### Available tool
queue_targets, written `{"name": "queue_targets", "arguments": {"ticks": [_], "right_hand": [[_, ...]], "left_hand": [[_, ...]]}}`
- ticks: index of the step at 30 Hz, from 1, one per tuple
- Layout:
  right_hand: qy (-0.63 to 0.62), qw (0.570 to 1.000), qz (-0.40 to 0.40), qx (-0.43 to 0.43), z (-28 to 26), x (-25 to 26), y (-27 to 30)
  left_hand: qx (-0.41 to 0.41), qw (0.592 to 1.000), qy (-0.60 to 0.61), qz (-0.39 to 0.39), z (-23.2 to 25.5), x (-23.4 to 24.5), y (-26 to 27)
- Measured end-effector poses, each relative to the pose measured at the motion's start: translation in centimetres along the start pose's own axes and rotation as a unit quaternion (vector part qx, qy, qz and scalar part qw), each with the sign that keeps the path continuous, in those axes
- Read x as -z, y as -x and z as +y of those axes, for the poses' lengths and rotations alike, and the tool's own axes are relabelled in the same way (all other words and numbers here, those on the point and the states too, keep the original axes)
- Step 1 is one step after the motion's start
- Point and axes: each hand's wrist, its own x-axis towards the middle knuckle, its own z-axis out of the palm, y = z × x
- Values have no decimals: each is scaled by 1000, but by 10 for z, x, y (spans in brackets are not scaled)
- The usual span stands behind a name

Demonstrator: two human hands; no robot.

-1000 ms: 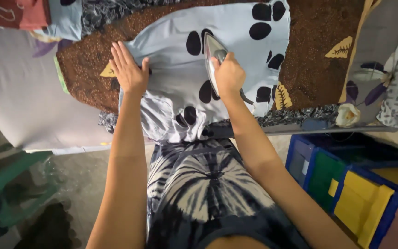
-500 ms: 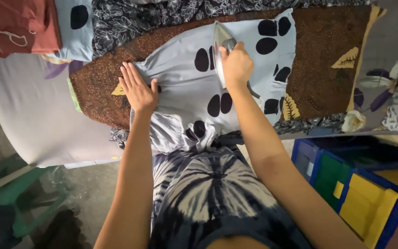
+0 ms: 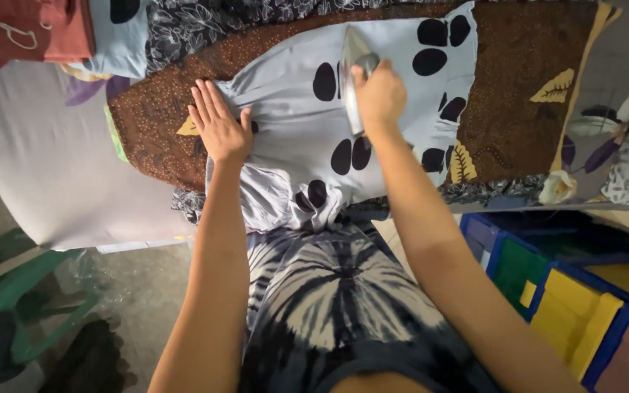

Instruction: Ironing and folding a red shirt and blue patterned shorts on an ironing board.

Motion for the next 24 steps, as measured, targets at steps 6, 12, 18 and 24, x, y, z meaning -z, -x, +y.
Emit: {"name": "queue_targets", "arguments": {"ticks": [6,12,18,24], "right_hand": [[29,1000,0,0,6,6,83],[119,991,25,-57,81,-13,98],[132,980,15,-149,142,-8,81],[110,993,0,-29,99,10,75]], "left_hand": [[9,1000,-8,0,-3,-8,0],[8,1000,-22,13,-7,-15,1],[8,999,-21,22,-9,-21,-2],[5,999,-14,31,-10,-25,-4]]}}
